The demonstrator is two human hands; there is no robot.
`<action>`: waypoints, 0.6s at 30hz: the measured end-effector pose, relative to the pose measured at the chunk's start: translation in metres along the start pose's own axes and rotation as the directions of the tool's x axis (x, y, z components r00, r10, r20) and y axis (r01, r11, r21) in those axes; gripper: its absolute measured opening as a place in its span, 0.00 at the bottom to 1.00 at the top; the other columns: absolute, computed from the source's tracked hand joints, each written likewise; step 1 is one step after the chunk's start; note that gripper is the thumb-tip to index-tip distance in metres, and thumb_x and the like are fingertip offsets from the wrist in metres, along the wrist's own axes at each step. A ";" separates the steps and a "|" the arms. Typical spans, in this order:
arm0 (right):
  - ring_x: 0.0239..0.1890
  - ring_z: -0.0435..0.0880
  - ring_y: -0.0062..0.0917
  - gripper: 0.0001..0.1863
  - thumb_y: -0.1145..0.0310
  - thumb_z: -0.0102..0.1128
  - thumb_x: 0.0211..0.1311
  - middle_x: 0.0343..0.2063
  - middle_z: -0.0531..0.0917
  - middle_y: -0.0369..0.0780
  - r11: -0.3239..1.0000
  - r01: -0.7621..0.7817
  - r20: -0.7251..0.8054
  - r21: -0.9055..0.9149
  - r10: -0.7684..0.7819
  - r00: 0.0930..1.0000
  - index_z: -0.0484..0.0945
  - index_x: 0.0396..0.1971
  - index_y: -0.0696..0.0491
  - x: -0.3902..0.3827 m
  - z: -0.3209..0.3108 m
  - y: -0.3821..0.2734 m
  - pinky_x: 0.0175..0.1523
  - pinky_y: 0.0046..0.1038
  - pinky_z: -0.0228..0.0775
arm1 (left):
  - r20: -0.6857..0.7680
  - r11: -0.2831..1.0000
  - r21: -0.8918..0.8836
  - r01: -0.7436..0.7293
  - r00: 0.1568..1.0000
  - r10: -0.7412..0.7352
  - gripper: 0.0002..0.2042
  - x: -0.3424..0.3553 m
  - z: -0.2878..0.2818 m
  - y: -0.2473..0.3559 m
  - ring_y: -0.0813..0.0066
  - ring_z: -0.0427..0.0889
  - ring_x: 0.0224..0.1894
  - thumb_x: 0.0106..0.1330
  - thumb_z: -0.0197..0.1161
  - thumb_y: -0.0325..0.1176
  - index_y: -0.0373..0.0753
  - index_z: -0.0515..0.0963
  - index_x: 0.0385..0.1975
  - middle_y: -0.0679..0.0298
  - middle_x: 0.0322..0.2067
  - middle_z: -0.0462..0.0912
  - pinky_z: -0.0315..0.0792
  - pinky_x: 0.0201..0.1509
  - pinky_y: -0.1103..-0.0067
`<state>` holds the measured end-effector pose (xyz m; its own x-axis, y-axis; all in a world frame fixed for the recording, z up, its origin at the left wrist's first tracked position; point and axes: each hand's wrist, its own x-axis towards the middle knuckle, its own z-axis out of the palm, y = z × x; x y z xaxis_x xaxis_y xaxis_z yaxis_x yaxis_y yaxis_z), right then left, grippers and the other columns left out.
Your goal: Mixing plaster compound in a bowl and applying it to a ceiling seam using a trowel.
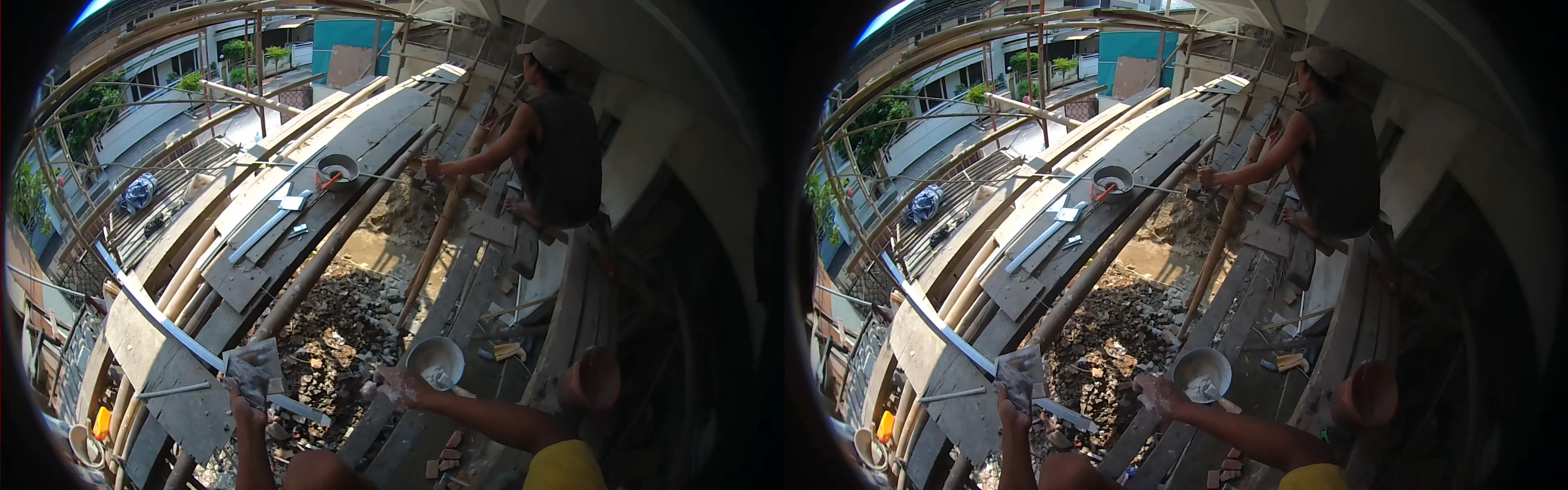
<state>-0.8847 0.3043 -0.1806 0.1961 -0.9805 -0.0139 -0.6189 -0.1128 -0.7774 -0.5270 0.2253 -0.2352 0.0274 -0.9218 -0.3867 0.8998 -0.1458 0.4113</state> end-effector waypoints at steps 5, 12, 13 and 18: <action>0.37 0.79 0.42 0.13 0.64 0.59 0.52 0.33 0.76 0.47 0.851 -0.128 0.043 -0.508 0.174 0.984 0.70 0.36 0.52 -0.075 -0.094 0.047 0.38 0.42 0.70 | 0.100 0.971 0.229 0.071 0.990 -0.095 0.26 0.016 0.059 -0.046 0.59 0.72 0.56 0.73 0.41 0.50 0.34 0.64 0.58 0.56 0.55 0.72 0.66 0.62 0.65; 0.47 0.77 0.52 0.41 0.36 0.58 0.51 0.49 0.73 0.55 0.676 -0.523 -0.081 -0.519 0.571 0.817 0.65 0.54 0.54 -0.122 -0.092 0.088 0.53 0.48 0.69 | 0.147 0.727 0.642 0.244 0.891 -0.430 0.21 0.041 0.196 -0.148 0.67 0.80 0.44 0.74 0.38 0.49 0.40 0.69 0.53 0.62 0.44 0.79 0.76 0.52 0.67; 0.48 0.76 0.51 0.45 0.36 0.57 0.51 0.53 0.69 0.56 0.666 -0.573 -0.078 -0.478 0.617 0.783 0.59 0.59 0.55 -0.120 -0.088 0.099 0.53 0.48 0.68 | 0.176 0.685 0.689 0.236 0.863 -0.474 0.20 0.044 0.216 -0.162 0.68 0.81 0.41 0.74 0.38 0.48 0.40 0.69 0.51 0.62 0.42 0.80 0.77 0.49 0.69; 0.43 0.80 0.51 0.49 0.38 0.59 0.52 0.43 0.75 0.60 0.765 -0.560 -0.028 -0.319 0.583 0.812 0.52 0.61 0.59 -0.113 -0.054 0.141 0.45 0.44 0.74 | 0.201 0.655 0.735 0.178 0.865 -0.460 0.20 0.078 0.225 -0.242 0.66 0.80 0.42 0.74 0.42 0.43 0.43 0.55 0.60 0.56 0.48 0.74 0.80 0.45 0.68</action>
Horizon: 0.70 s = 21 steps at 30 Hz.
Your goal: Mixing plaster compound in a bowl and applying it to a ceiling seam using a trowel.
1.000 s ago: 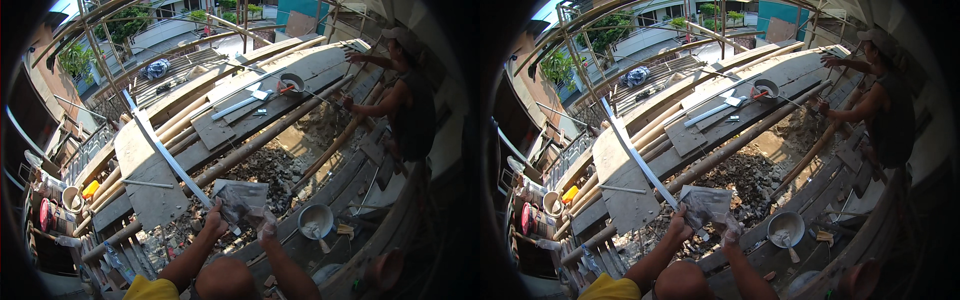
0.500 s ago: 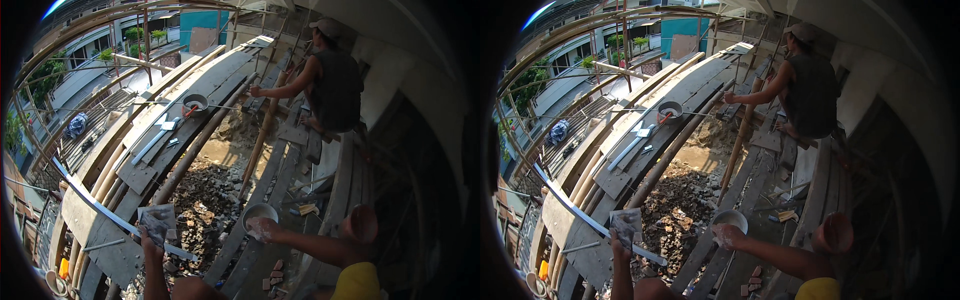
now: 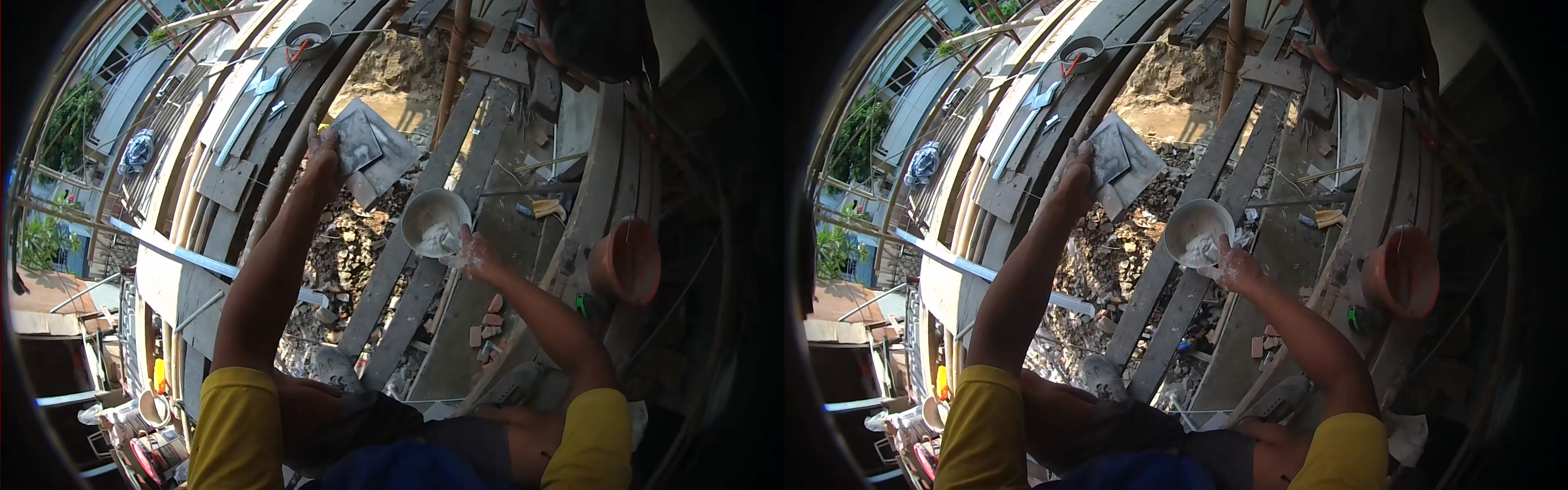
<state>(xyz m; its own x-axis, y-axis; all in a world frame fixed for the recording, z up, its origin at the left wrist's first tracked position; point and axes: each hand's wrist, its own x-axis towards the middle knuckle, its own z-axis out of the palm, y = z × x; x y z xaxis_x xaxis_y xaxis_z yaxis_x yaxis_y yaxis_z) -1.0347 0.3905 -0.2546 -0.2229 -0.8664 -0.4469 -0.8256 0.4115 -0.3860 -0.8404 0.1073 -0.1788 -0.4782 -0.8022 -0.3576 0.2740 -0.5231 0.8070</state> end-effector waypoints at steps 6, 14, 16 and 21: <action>0.35 0.82 0.49 0.41 0.51 0.59 0.56 0.34 0.78 0.58 0.979 0.156 -0.041 -0.130 -0.162 0.986 0.53 0.60 0.63 0.005 0.036 0.012 0.38 0.42 0.76 | -0.056 0.868 -0.470 0.158 0.977 -0.208 0.28 -0.034 0.008 -0.127 0.59 0.77 0.48 0.70 0.38 0.58 0.42 0.68 0.56 0.58 0.50 0.75 0.73 0.55 0.62; 0.34 0.80 0.49 0.13 0.70 0.54 0.53 0.33 0.78 0.50 0.931 0.282 -0.312 -0.230 -0.345 0.885 0.73 0.39 0.58 0.019 0.031 0.054 0.41 0.44 0.74 | -0.102 0.789 -0.561 0.250 0.925 -0.365 0.25 -0.071 -0.025 -0.206 0.66 0.80 0.29 0.70 0.40 0.56 0.41 0.76 0.36 0.61 0.30 0.82 0.78 0.36 0.69; 0.35 0.81 0.47 0.10 0.70 0.56 0.51 0.33 0.78 0.47 0.954 0.199 -0.313 -0.224 -0.264 0.912 0.75 0.34 0.55 0.016 0.006 0.013 0.41 0.43 0.74 | -0.047 0.753 -0.591 0.289 0.920 -0.389 0.26 -0.074 -0.044 -0.204 0.68 0.79 0.25 0.69 0.40 0.57 0.40 0.76 0.31 0.61 0.27 0.81 0.78 0.32 0.71; 0.36 0.81 0.46 0.06 0.70 0.58 0.50 0.34 0.78 0.45 0.960 0.017 -0.343 -0.279 -0.116 0.932 0.78 0.30 0.50 0.031 -0.022 -0.013 0.41 0.42 0.74 | 0.055 0.681 -0.612 0.402 0.881 -0.470 0.31 -0.074 -0.033 -0.200 0.68 0.77 0.27 0.68 0.37 0.60 0.41 0.66 0.11 0.54 0.44 0.80 0.76 0.28 0.76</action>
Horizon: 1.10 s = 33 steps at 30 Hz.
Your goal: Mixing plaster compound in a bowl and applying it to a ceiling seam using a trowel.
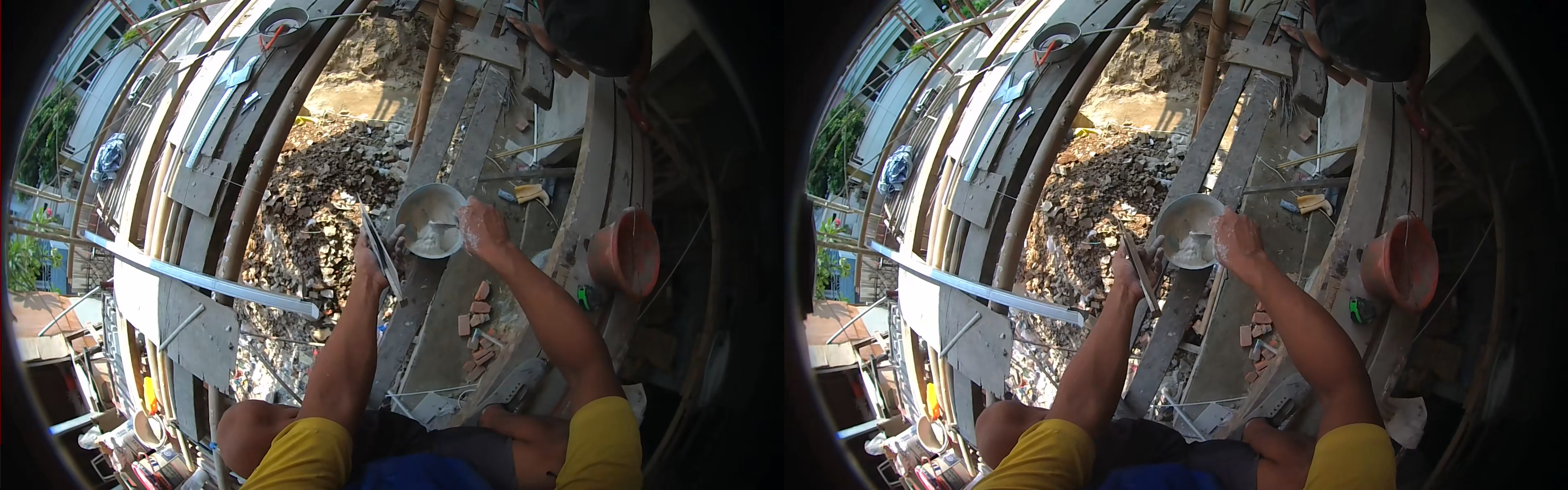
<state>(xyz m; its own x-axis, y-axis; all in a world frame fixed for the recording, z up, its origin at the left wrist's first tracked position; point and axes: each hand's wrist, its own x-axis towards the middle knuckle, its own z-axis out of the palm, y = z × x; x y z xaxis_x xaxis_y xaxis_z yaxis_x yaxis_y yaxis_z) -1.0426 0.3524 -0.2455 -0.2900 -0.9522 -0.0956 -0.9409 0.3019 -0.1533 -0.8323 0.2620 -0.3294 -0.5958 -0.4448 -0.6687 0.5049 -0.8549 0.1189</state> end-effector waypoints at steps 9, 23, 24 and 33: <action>0.36 0.79 0.41 0.13 0.65 0.50 0.61 0.29 0.78 0.47 0.998 0.023 -0.205 -0.060 -0.035 0.978 0.79 0.25 0.56 0.031 0.015 -0.042 0.40 0.41 0.71 | -0.110 0.998 0.049 -0.042 0.993 0.047 0.30 -0.005 0.017 -0.006 0.71 0.64 0.23 0.68 0.30 0.61 0.45 0.62 0.11 0.55 0.48 0.79 0.56 0.20 0.78; 0.36 0.78 0.33 0.06 0.66 0.55 0.50 0.26 0.77 0.40 0.937 0.276 -0.146 -0.213 -0.310 0.940 0.78 0.20 0.51 0.040 0.001 -0.038 0.36 0.35 0.70 | 0.040 1.000 -0.009 -0.023 0.999 0.023 0.23 0.003 0.000 -0.002 0.67 0.69 0.24 0.70 0.33 0.57 0.44 0.66 0.30 0.52 0.45 0.80 0.66 0.24 0.71; 0.36 0.78 0.33 0.06 0.66 0.55 0.49 0.27 0.77 0.40 0.979 0.135 -0.214 -0.150 -0.165 0.963 0.77 0.21 0.51 0.042 0.003 -0.033 0.36 0.34 0.71 | -0.027 1.000 -0.008 -0.010 1.000 0.010 0.23 0.002 0.009 -0.005 0.67 0.68 0.22 0.70 0.33 0.57 0.45 0.66 0.27 0.52 0.45 0.80 0.67 0.25 0.71; 0.38 0.79 0.32 0.06 0.66 0.56 0.52 0.30 0.77 0.41 0.851 0.485 0.109 -0.204 -0.472 0.875 0.79 0.23 0.51 -0.005 0.008 -0.061 0.37 0.35 0.72 | -0.016 0.998 -0.024 -0.052 0.999 0.051 0.21 -0.007 0.002 0.002 0.66 0.71 0.22 0.70 0.32 0.55 0.49 0.66 0.28 0.51 0.46 0.80 0.68 0.21 0.72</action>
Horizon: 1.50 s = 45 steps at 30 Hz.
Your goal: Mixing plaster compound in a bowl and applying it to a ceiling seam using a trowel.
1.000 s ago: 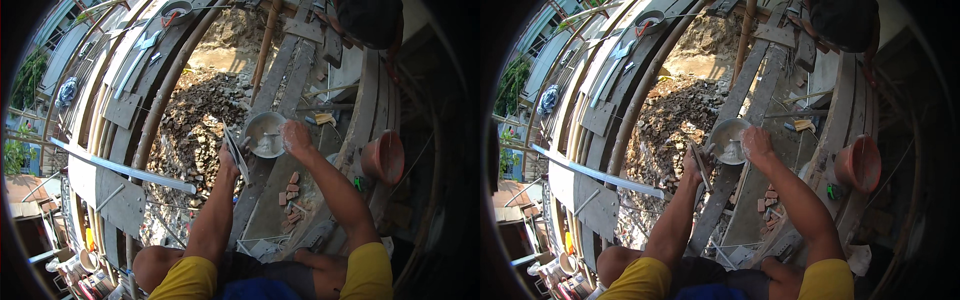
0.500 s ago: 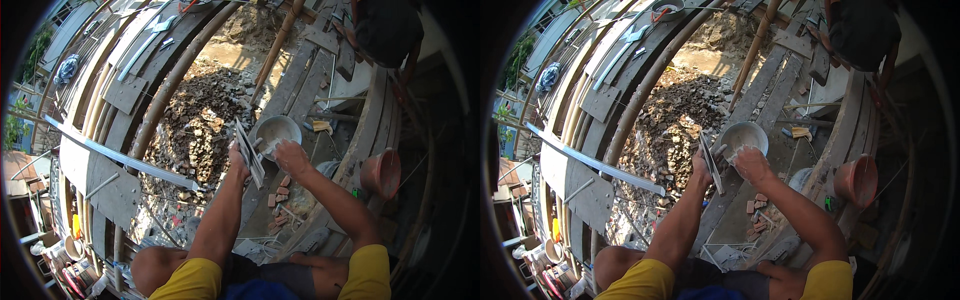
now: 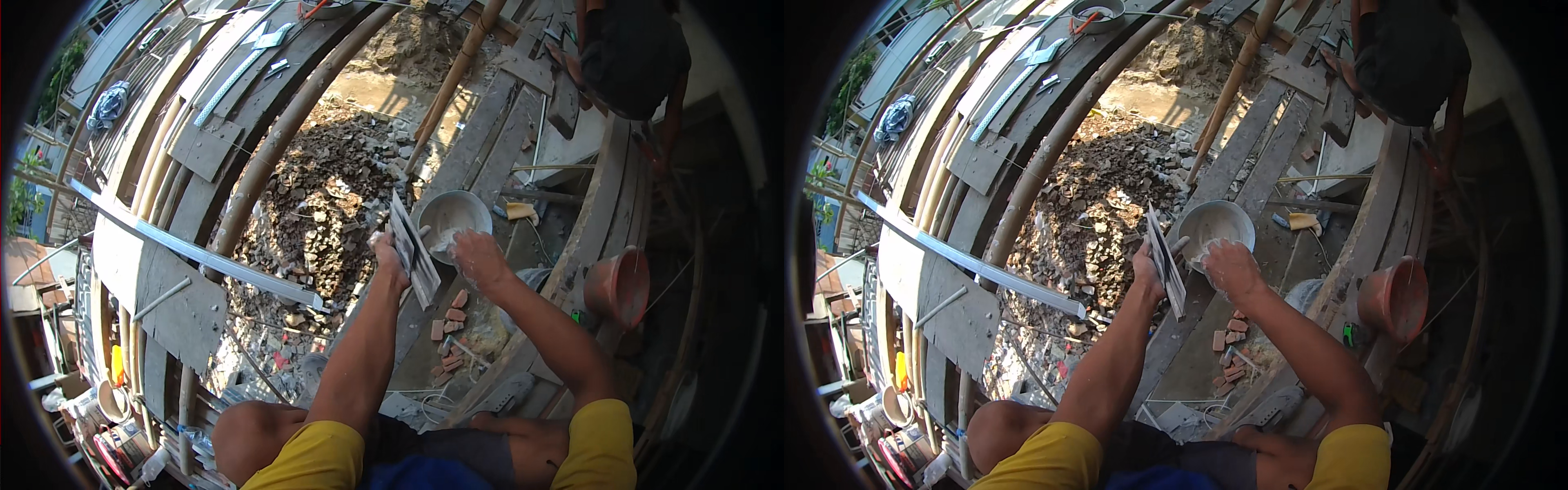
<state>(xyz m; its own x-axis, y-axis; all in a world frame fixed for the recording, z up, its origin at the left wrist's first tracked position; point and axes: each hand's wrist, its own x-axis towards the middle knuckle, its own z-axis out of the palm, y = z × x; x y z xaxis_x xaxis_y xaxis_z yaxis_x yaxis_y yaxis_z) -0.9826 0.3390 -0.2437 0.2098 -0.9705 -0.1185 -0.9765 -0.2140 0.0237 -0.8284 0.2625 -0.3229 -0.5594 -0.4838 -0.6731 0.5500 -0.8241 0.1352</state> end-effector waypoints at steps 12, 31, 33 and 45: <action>0.35 0.80 0.32 0.07 0.66 0.54 0.55 0.30 0.78 0.40 0.999 -0.018 -0.149 -0.026 0.014 0.989 0.79 0.22 0.51 -0.001 0.026 0.014 0.35 0.35 0.73 | 0.028 0.999 0.039 -0.034 0.999 0.033 0.21 0.003 0.000 -0.006 0.69 0.69 0.19 0.70 0.32 0.56 0.48 0.69 0.37 0.52 0.45 0.81 0.68 0.19 0.73; 0.31 0.82 0.44 0.10 0.67 0.53 0.57 0.23 0.80 0.48 0.942 -0.303 0.002 0.147 0.306 0.952 0.77 0.26 0.59 -0.011 -0.003 0.038 0.34 0.40 0.75 | 0.063 1.000 0.022 -0.019 0.998 0.017 0.20 0.006 -0.002 -0.006 0.66 0.75 0.25 0.71 0.31 0.50 0.45 0.69 0.41 0.52 0.40 0.83 0.75 0.27 0.70; 0.32 0.82 0.44 0.11 0.67 0.53 0.57 0.23 0.80 0.49 0.899 -0.404 0.045 0.168 0.403 0.914 0.78 0.26 0.60 -0.014 -0.003 0.035 0.35 0.41 0.76 | 0.053 1.000 0.018 -0.020 0.998 0.019 0.21 0.009 -0.005 -0.008 0.64 0.74 0.23 0.70 0.31 0.51 0.45 0.69 0.41 0.52 0.43 0.82 0.75 0.26 0.69; 0.23 0.80 0.45 0.10 0.72 0.60 0.44 0.22 0.80 0.48 -0.182 -0.596 0.609 0.782 0.429 0.668 0.80 0.30 0.57 -0.031 0.030 0.030 0.30 0.36 0.72 | 0.113 0.999 0.026 -0.032 0.993 0.029 0.24 0.016 -0.008 -0.008 0.58 0.82 0.32 0.70 0.29 0.46 0.41 0.65 0.57 0.48 0.44 0.80 0.78 0.31 0.65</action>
<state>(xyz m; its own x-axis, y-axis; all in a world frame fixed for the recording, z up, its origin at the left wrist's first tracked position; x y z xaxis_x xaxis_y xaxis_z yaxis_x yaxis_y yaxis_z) -1.0193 0.3655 -0.2689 -0.3080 -0.6723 -0.6732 0.0143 0.7042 -0.7099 -0.8365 0.2637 -0.3401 -0.6095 -0.5378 -0.5825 0.5517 -0.8154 0.1756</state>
